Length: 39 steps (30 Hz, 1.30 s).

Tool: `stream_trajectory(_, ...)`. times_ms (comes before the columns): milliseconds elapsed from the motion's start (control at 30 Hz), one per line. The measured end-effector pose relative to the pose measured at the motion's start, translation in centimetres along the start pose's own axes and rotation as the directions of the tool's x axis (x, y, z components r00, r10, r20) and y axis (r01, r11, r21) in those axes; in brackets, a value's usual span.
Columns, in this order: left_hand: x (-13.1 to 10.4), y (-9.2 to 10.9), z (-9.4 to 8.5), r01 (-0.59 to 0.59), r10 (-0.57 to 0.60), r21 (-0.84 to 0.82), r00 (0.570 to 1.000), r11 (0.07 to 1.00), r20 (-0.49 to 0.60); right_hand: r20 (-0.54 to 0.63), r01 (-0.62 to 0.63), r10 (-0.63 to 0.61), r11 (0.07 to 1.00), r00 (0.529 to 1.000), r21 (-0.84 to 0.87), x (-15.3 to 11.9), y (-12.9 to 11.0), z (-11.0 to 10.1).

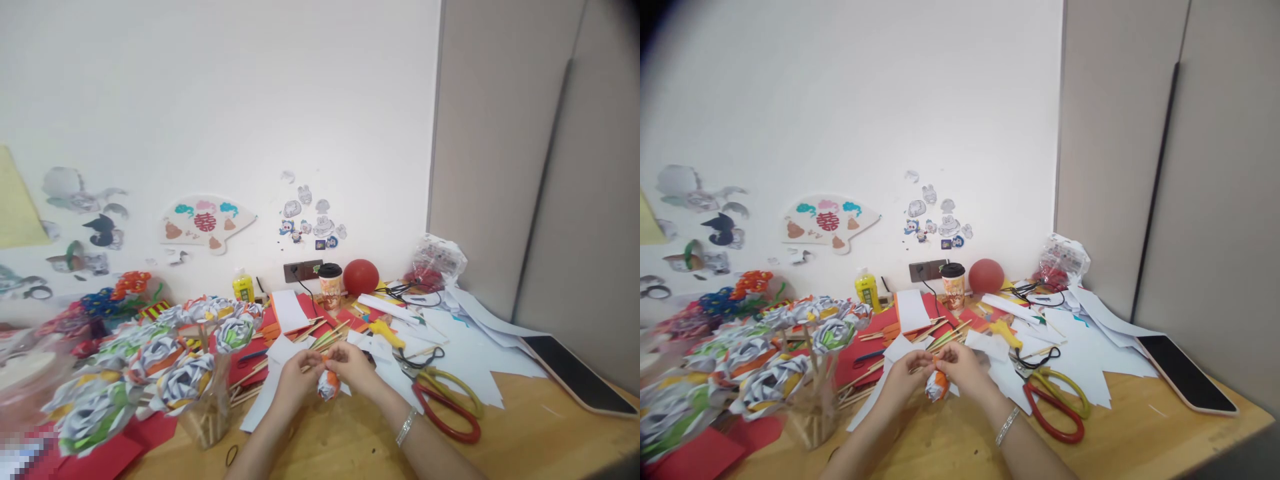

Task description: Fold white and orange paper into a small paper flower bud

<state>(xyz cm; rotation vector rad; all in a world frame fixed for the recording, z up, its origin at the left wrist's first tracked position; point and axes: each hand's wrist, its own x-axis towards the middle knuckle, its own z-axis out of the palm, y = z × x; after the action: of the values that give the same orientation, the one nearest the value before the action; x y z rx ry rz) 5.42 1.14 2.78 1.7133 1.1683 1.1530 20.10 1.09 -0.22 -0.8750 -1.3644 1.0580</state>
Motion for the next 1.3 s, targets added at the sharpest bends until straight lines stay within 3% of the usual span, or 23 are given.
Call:
stream_trajectory(367,-0.1,0.2,0.2,0.033,-0.035,-0.035,0.998,0.999,-0.056,-0.029,0.012,-0.013,1.0,1.0,-0.022,0.2,0.7,0.1)
stream_trajectory(567,0.3,-0.7,-0.1,0.013,-0.017,-0.068,0.998,0.998,-0.056,-0.007,-0.009,0.009,1.0,1.0,-0.006,0.2,0.6,0.0)
stream_trajectory(867,0.8,-1.3,-0.6,0.062,-0.037,-0.187,0.99,0.98,0.134,0.088,-0.093,0.09,0.995,0.992,0.03,-0.1,-1.1,-0.1)
stream_trajectory(1133,0.3,-1.3,-1.1,0.139,-0.056,-0.221,0.938,0.965,0.343,0.187,-0.189,0.188,0.982,0.964,-0.014,-0.7,-2.3,-0.6)
stream_trajectory(1300,-0.3,-1.8,-0.9,0.191,-0.101,-0.202,0.917,0.961,0.386,0.22,-0.226,0.244,0.969,0.945,-0.104,-0.9,-2.0,-0.9)
